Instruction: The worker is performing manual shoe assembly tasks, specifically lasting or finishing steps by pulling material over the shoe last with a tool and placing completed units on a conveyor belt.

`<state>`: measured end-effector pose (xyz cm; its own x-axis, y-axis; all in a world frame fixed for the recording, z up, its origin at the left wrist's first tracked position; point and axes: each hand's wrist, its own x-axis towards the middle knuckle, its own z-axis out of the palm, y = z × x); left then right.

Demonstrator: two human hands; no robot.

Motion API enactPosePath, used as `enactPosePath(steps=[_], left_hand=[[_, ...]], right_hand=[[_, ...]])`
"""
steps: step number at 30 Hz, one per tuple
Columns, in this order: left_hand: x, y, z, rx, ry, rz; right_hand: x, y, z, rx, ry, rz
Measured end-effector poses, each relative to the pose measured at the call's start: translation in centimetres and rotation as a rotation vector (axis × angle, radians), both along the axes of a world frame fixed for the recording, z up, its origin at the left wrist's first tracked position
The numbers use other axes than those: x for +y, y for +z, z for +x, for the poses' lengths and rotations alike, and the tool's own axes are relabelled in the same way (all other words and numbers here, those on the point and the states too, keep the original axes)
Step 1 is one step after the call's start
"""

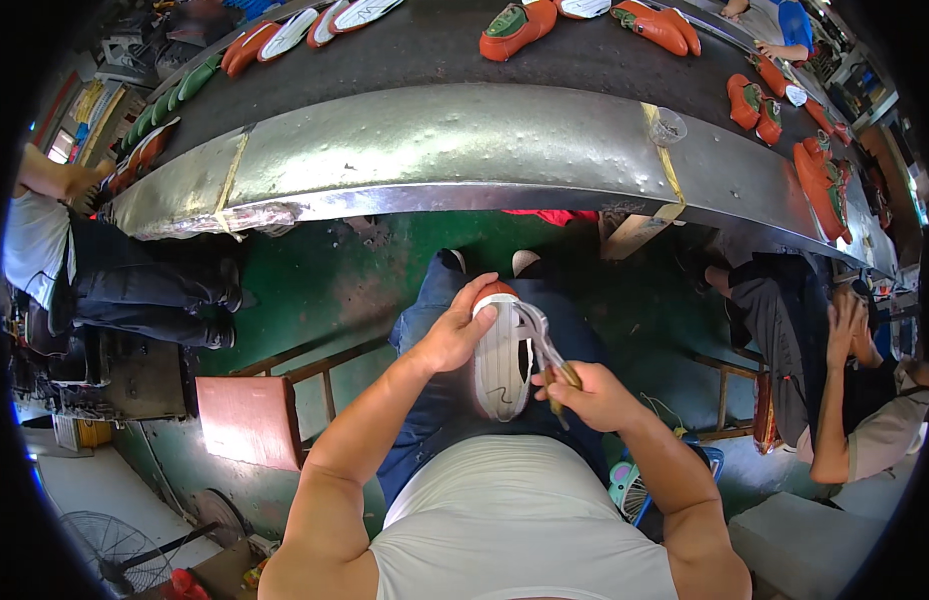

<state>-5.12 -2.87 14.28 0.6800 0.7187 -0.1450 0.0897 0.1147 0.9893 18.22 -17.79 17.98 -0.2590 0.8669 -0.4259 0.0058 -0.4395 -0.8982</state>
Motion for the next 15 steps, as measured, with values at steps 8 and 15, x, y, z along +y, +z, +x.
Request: enactPosePath(steps=[8, 15], left_hand=[[0.3, 0.2, 0.9, 0.121, 0.090, 0.074], [1.8, -1.0, 0.1, -0.082, -0.037, -0.186]], right_hand=[[2.9, -0.8, -0.2, -0.127, 0.059, -0.046], [1.9, -5.8, -1.3, -0.603, -0.088, 0.497]])
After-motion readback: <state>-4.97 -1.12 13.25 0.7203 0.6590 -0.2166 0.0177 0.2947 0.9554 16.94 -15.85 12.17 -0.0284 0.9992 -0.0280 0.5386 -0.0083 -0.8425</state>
